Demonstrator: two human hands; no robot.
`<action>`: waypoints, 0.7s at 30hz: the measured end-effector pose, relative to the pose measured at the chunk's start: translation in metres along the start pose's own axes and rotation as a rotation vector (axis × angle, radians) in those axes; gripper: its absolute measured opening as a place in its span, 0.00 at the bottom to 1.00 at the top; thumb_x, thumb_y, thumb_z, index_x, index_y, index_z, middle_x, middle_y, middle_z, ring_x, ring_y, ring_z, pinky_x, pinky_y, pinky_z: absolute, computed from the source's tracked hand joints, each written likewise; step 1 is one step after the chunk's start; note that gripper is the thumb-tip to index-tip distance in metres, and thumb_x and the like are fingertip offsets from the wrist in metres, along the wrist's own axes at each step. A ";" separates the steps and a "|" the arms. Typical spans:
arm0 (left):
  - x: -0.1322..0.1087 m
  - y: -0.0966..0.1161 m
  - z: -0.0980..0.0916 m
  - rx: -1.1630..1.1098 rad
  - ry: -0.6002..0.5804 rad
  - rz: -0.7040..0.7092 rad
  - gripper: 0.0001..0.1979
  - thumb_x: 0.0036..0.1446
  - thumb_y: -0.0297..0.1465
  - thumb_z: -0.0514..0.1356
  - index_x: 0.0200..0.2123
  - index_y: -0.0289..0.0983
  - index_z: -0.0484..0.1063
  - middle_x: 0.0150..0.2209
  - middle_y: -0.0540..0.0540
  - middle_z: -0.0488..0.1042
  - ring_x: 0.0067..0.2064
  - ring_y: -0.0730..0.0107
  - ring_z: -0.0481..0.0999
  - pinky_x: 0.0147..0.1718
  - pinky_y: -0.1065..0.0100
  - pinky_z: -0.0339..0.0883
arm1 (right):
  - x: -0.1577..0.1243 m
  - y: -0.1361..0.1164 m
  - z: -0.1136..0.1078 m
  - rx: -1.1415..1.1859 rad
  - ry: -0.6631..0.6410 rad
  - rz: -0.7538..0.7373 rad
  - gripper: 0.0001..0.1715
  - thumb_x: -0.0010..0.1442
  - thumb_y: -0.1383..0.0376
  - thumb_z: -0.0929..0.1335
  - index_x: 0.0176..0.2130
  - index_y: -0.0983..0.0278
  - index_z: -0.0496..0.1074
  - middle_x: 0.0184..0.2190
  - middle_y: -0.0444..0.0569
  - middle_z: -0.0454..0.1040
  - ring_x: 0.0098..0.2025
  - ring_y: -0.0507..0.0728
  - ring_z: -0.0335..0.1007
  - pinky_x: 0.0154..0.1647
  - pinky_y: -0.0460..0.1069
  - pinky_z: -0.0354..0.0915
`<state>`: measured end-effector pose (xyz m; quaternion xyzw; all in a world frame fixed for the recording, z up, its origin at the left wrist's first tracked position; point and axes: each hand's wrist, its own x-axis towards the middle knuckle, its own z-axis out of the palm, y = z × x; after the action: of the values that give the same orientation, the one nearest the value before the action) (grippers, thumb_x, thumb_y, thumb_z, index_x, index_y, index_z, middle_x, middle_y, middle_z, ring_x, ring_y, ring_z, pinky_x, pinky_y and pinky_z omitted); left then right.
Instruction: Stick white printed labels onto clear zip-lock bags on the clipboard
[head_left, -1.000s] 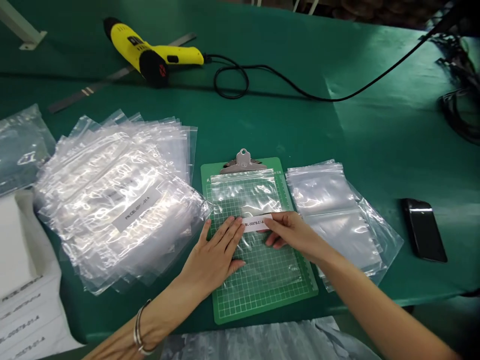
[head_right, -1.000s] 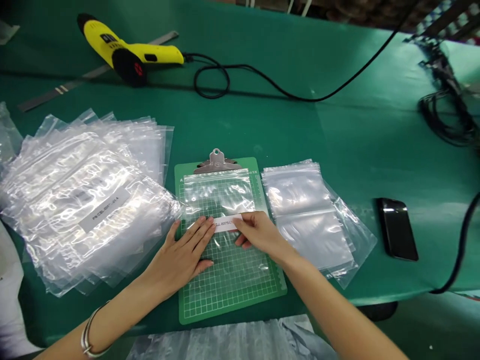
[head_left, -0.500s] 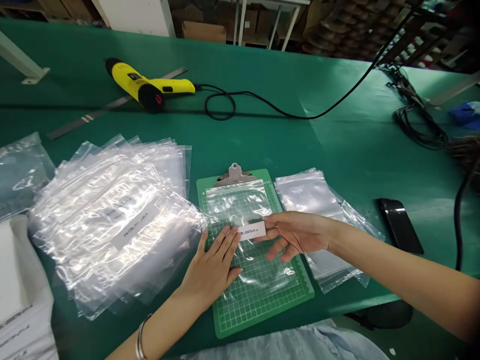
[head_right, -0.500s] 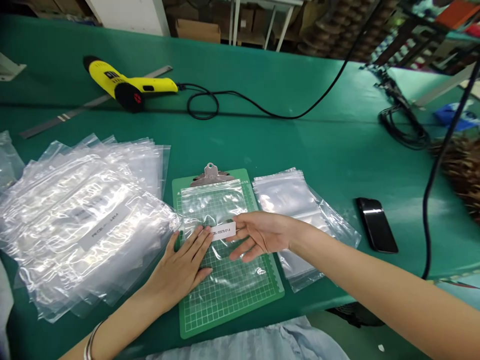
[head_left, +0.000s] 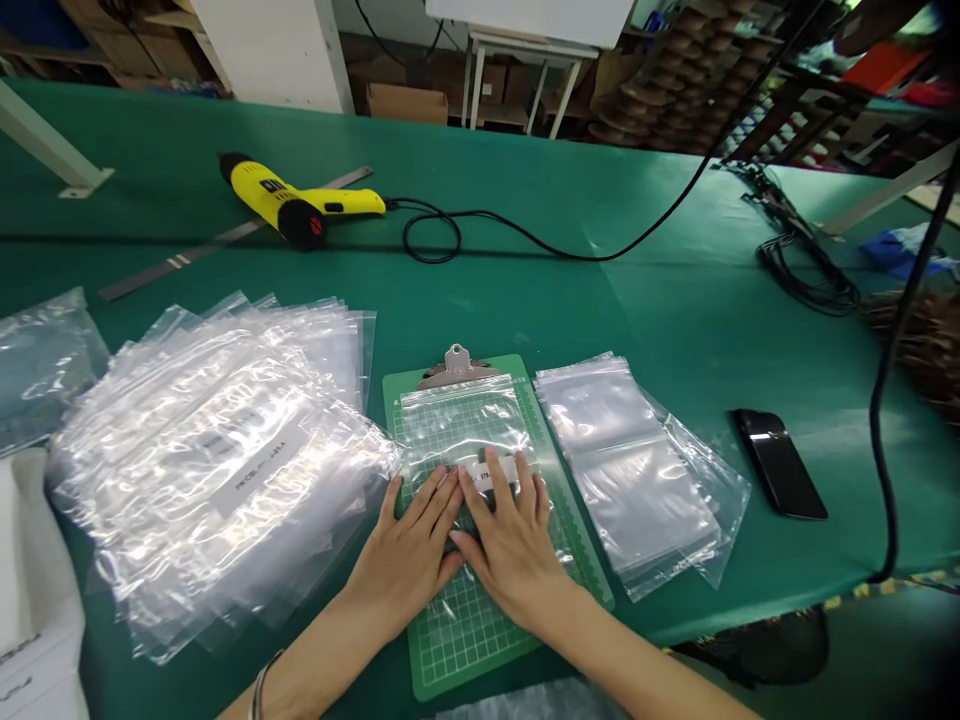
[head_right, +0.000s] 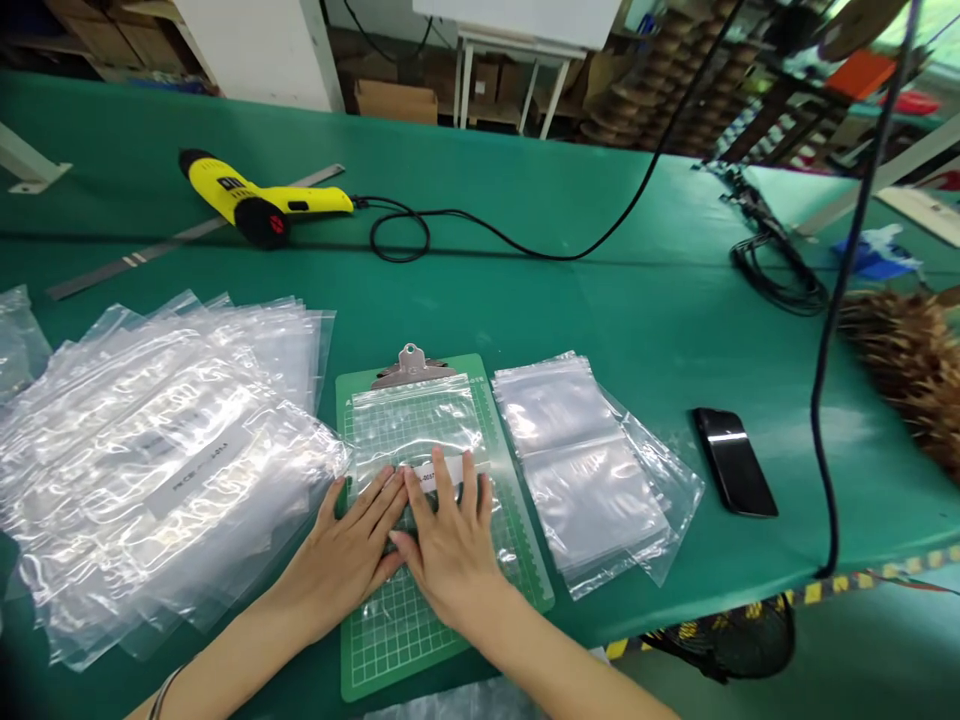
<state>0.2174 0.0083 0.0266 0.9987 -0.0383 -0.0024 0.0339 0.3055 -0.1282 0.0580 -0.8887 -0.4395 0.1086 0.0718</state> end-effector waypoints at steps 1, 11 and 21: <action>0.000 0.000 0.000 -0.001 -0.001 0.000 0.27 0.62 0.37 0.45 0.61 0.32 0.50 0.63 0.43 0.46 0.62 0.53 0.52 0.53 0.41 0.57 | 0.000 -0.002 0.007 -0.042 0.004 0.010 0.32 0.63 0.56 0.58 0.64 0.55 0.48 0.66 0.54 0.41 0.65 0.76 0.29 0.55 0.73 0.46; -0.002 0.002 -0.006 -0.097 -0.022 -0.022 0.27 0.64 0.41 0.44 0.62 0.36 0.47 0.63 0.42 0.50 0.63 0.55 0.50 0.56 0.42 0.48 | -0.008 0.050 0.003 -0.196 0.107 0.167 0.30 0.60 0.54 0.61 0.61 0.52 0.55 0.66 0.56 0.42 0.64 0.78 0.30 0.54 0.74 0.44; 0.060 -0.050 -0.040 -0.221 0.134 -0.561 0.18 0.60 0.38 0.51 0.47 0.32 0.66 0.45 0.31 0.64 0.48 0.45 0.61 0.45 0.43 0.52 | -0.027 0.056 0.018 -0.190 0.196 0.060 0.31 0.61 0.53 0.60 0.62 0.50 0.51 0.66 0.55 0.41 0.64 0.77 0.33 0.53 0.73 0.46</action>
<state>0.2808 0.0560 0.0627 0.9585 0.2416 0.0501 0.1425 0.3279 -0.1835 0.0317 -0.9107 -0.4118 -0.0189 0.0266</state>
